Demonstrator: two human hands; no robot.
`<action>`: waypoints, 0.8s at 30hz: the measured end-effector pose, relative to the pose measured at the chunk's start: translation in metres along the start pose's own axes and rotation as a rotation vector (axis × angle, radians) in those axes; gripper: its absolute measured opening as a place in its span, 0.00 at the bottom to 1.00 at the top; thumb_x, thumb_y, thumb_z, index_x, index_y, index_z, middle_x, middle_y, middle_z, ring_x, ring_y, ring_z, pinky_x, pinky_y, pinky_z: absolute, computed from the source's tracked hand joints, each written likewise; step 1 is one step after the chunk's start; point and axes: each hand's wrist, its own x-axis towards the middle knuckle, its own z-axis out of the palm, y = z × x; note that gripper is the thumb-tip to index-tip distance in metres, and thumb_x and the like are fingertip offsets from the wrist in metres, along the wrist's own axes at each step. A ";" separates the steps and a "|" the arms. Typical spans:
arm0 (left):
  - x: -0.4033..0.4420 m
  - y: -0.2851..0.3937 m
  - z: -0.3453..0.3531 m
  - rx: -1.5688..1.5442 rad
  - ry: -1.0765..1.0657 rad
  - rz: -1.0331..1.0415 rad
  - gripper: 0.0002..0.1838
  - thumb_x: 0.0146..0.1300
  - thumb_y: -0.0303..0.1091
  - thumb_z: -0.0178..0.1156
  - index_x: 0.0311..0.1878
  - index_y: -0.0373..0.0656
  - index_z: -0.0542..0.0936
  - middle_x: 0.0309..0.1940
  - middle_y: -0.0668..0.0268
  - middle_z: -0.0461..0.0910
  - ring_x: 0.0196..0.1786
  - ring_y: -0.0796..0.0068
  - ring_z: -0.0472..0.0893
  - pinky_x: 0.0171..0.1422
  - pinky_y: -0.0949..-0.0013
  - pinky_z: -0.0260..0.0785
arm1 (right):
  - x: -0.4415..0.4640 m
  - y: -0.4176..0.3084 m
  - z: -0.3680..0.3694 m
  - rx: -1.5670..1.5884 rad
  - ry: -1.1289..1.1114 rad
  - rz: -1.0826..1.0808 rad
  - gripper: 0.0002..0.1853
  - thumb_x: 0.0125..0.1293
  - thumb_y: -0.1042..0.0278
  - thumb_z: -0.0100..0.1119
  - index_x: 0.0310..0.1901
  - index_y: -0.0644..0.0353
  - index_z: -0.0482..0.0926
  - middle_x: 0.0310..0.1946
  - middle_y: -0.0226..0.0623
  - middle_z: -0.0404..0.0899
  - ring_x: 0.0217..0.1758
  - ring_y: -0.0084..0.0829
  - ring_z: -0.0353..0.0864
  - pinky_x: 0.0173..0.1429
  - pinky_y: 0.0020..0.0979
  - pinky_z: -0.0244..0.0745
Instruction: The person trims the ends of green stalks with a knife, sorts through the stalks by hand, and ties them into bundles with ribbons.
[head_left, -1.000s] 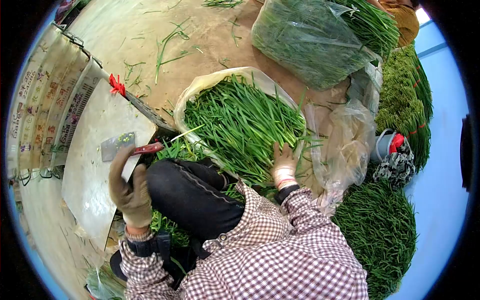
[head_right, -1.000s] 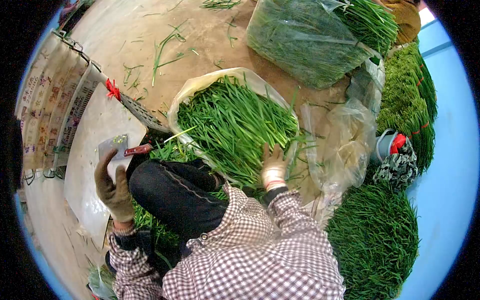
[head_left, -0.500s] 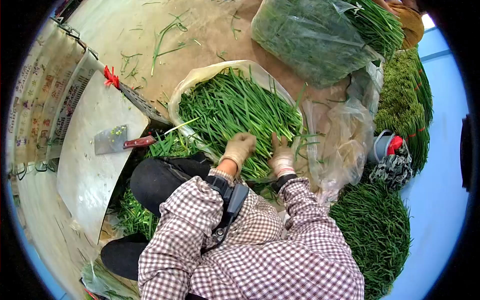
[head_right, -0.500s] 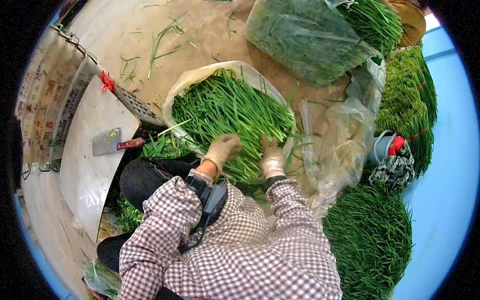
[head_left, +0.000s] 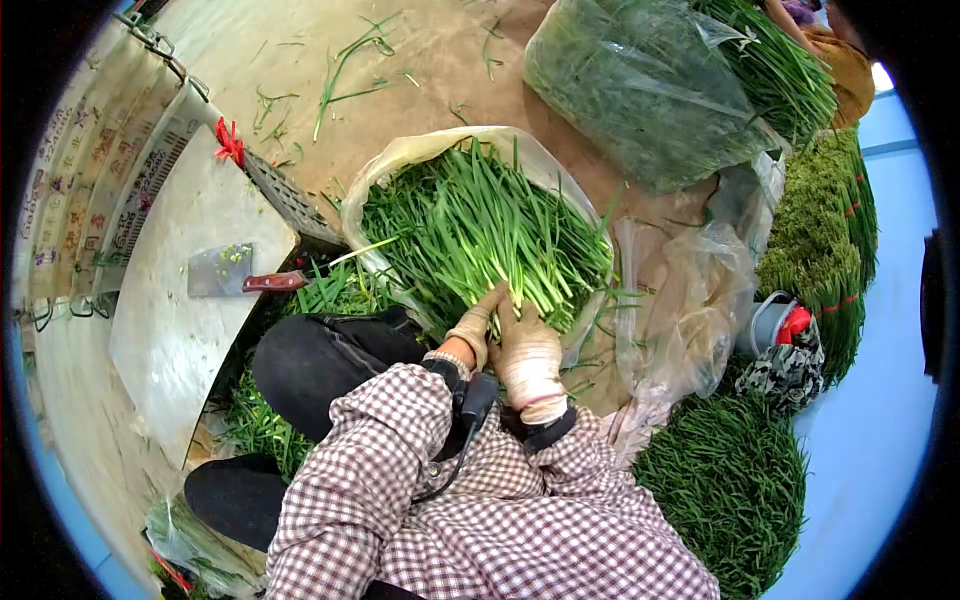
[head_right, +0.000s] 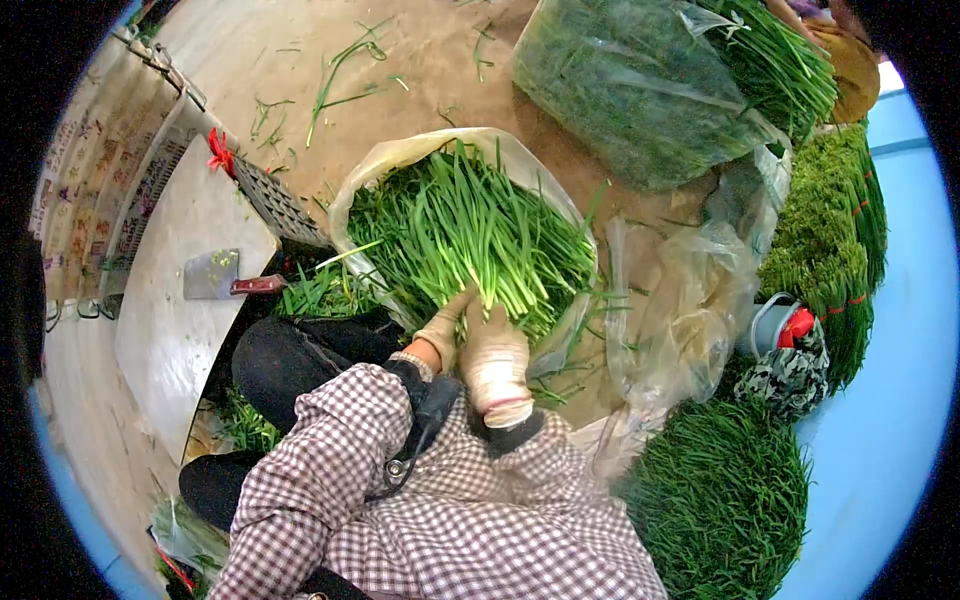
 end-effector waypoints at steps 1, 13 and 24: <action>0.000 0.000 0.002 0.041 0.044 -0.001 0.39 0.54 0.60 0.67 0.65 0.49 0.74 0.75 0.53 0.54 0.76 0.51 0.51 0.76 0.48 0.43 | -0.005 0.004 -0.002 0.091 0.030 -0.021 0.38 0.55 0.55 0.68 0.67 0.54 0.65 0.53 0.55 0.75 0.44 0.50 0.83 0.46 0.44 0.80; -0.005 -0.002 0.007 0.237 0.101 -0.018 0.45 0.55 0.49 0.68 0.72 0.39 0.62 0.77 0.52 0.48 0.74 0.54 0.57 0.77 0.50 0.47 | 0.007 0.100 -0.024 0.578 0.451 0.002 0.18 0.60 0.61 0.67 0.50 0.60 0.81 0.49 0.47 0.80 0.51 0.46 0.81 0.55 0.40 0.77; 0.029 -0.009 -0.026 0.201 0.095 -0.037 0.34 0.56 0.43 0.68 0.64 0.41 0.70 0.67 0.57 0.65 0.55 0.59 0.75 0.53 0.54 0.72 | 0.081 0.141 0.071 0.398 -0.127 0.375 0.32 0.64 0.71 0.59 0.70 0.47 0.65 0.70 0.38 0.65 0.68 0.45 0.70 0.71 0.39 0.65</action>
